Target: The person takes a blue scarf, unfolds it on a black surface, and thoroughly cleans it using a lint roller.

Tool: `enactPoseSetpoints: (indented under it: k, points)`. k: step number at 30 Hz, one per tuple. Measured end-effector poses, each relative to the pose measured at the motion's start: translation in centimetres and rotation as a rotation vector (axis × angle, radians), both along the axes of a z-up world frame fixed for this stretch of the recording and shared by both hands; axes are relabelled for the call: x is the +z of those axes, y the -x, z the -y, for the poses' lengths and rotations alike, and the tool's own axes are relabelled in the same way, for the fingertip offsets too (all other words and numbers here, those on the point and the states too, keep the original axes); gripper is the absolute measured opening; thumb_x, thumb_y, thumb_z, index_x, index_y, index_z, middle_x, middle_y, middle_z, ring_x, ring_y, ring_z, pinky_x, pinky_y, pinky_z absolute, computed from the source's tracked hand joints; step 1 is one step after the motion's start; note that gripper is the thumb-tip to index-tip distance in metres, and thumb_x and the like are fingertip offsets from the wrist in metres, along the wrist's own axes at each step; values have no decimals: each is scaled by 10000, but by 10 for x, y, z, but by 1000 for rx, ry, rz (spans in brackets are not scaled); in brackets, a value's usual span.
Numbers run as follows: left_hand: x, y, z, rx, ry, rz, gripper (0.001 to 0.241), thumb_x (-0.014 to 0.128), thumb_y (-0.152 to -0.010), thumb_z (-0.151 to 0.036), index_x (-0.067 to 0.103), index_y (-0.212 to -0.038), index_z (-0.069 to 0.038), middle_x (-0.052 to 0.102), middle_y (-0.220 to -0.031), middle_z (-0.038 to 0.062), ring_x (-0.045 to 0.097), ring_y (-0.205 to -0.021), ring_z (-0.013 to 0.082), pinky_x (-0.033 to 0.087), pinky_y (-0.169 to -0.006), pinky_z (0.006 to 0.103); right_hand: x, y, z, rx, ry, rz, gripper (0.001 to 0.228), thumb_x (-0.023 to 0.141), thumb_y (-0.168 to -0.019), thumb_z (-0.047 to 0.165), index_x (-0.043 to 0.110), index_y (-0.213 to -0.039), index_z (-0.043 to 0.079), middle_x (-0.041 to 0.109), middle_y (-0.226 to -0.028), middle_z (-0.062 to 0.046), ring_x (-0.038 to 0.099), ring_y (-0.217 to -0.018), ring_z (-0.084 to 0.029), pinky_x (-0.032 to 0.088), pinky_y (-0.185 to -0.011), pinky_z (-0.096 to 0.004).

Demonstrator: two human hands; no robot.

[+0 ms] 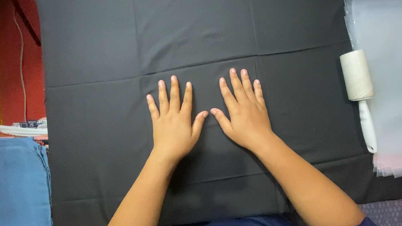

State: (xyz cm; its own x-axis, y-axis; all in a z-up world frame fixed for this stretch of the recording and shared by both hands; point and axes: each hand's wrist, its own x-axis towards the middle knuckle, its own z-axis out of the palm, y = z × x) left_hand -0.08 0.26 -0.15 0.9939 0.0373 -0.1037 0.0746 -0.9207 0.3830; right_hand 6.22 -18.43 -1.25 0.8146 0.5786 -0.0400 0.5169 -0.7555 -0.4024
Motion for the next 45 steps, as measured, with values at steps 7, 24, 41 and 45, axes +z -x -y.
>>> enactPoseSetpoints:
  k: [7,24,41,45]
  points:
    - [-4,1,-1,0,8,18,735,522,-1041,-498,377,-1594,-34,182,-1676,307,24,-1552,521,-79,-1166,717,-6,0,2,4,3,28,709,552,-1031,459,412,-1574,25,264,-1661,-286,148,-1560,-460,56,-1221,-643]
    - [-4,6,-1,-14,2,107,732,567,-1046,-497,415,-1585,-26,220,-1663,314,70,-1542,534,-43,-1164,735,-6,4,1,7,-52,119,679,616,-1041,412,464,-1552,-10,318,-1631,-313,205,-1535,-487,110,-1206,-662]
    - [65,100,-148,9,143,218,546,682,-1010,-233,513,-1506,-76,447,-1584,205,412,-1450,436,315,-1131,610,43,-15,-44,119,224,-16,706,598,-970,508,481,-1535,101,417,-1577,-213,332,-1449,-433,358,-1057,-630]
    - [88,160,-187,210,178,474,442,678,-1056,-64,571,-1471,44,641,-1414,220,624,-1224,340,478,-1012,439,43,-14,-85,303,123,178,667,673,-943,504,568,-1478,119,517,-1511,-200,451,-1375,-423,449,-979,-618]
